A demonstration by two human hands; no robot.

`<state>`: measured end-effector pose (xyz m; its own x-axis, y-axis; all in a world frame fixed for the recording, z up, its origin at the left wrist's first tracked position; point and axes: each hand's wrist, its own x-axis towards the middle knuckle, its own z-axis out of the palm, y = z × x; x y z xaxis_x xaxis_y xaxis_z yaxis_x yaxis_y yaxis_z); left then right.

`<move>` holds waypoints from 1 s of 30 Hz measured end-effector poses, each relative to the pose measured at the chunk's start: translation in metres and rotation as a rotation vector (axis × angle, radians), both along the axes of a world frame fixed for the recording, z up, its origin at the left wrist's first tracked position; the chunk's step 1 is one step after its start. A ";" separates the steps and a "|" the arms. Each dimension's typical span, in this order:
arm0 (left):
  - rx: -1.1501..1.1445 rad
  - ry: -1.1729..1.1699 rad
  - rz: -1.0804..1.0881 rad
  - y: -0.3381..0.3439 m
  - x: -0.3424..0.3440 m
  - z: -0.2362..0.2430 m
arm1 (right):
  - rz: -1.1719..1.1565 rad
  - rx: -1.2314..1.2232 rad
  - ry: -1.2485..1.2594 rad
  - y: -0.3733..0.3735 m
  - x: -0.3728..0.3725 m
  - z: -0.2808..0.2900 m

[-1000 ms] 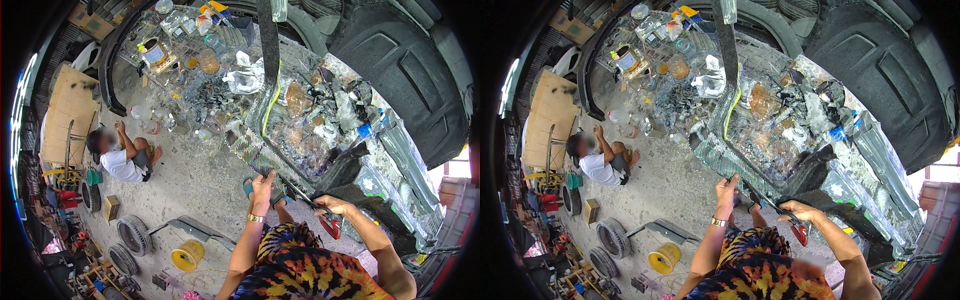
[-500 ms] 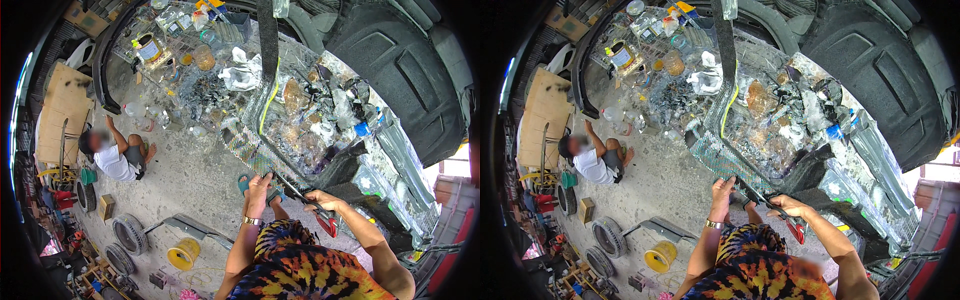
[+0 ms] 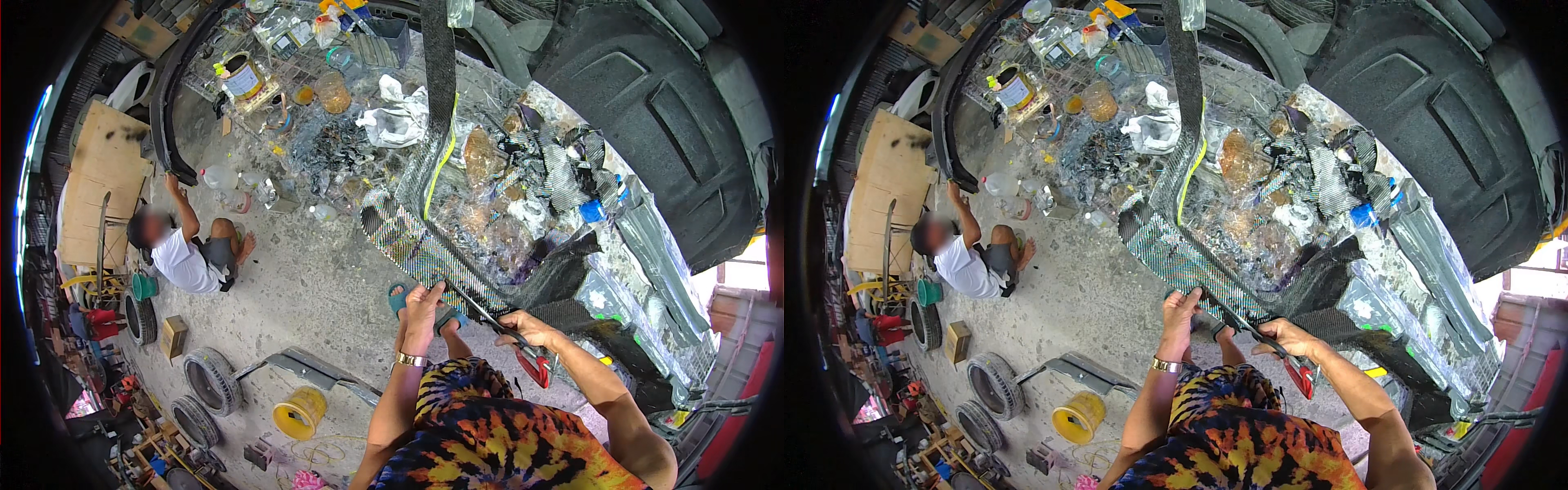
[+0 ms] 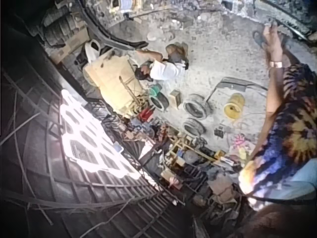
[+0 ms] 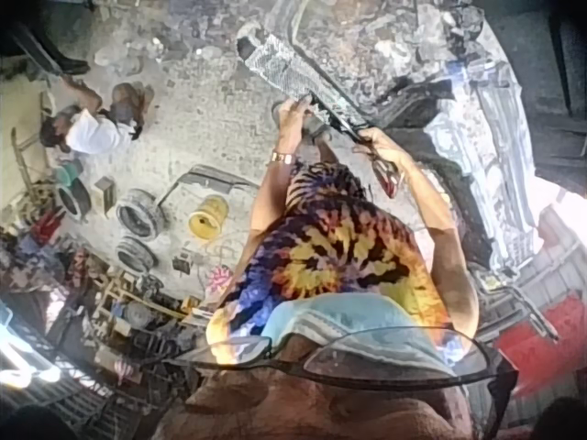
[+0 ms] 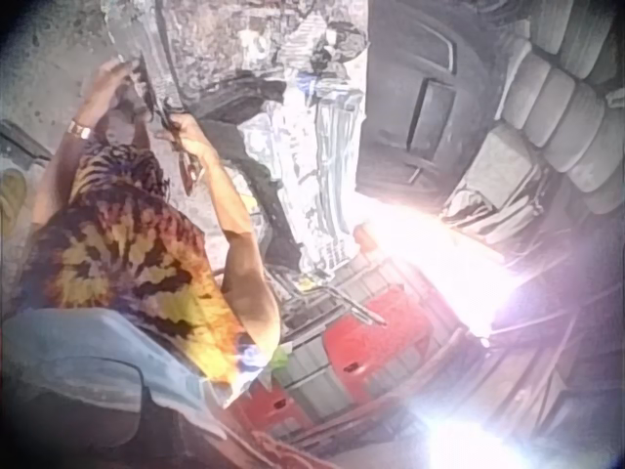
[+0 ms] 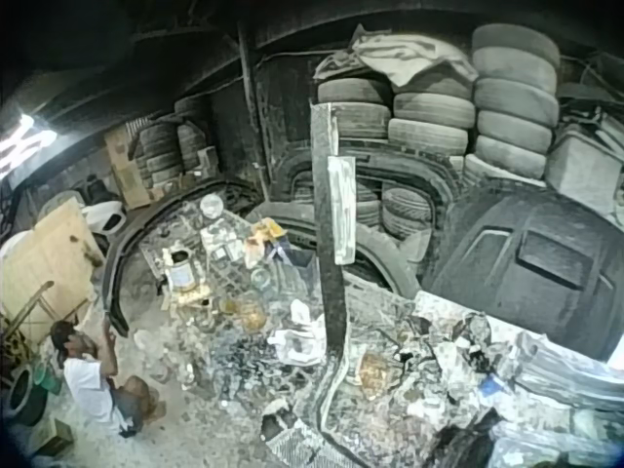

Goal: Applying a carbon fiber wrap to a car bumper or interior trim piece.

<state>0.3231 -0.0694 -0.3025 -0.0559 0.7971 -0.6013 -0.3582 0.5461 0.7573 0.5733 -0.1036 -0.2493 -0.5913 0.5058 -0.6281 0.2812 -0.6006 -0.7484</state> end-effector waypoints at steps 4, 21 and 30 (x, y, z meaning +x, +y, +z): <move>-0.004 -0.019 0.014 0.000 0.000 -0.001 | -0.014 -0.027 0.004 -0.002 0.001 -0.003; -0.040 0.032 0.085 0.031 -0.012 0.015 | 0.129 -0.148 -0.021 0.012 0.007 0.005; 0.053 0.029 -0.003 0.022 -0.022 0.000 | 0.109 -0.145 -0.025 0.026 -0.004 0.009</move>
<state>0.3010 -0.0477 -0.3022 -0.0703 0.8277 -0.5568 -0.3338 0.5065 0.7950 0.5697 -0.0773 -0.2400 -0.6210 0.3426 -0.7050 0.3683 -0.6664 -0.6482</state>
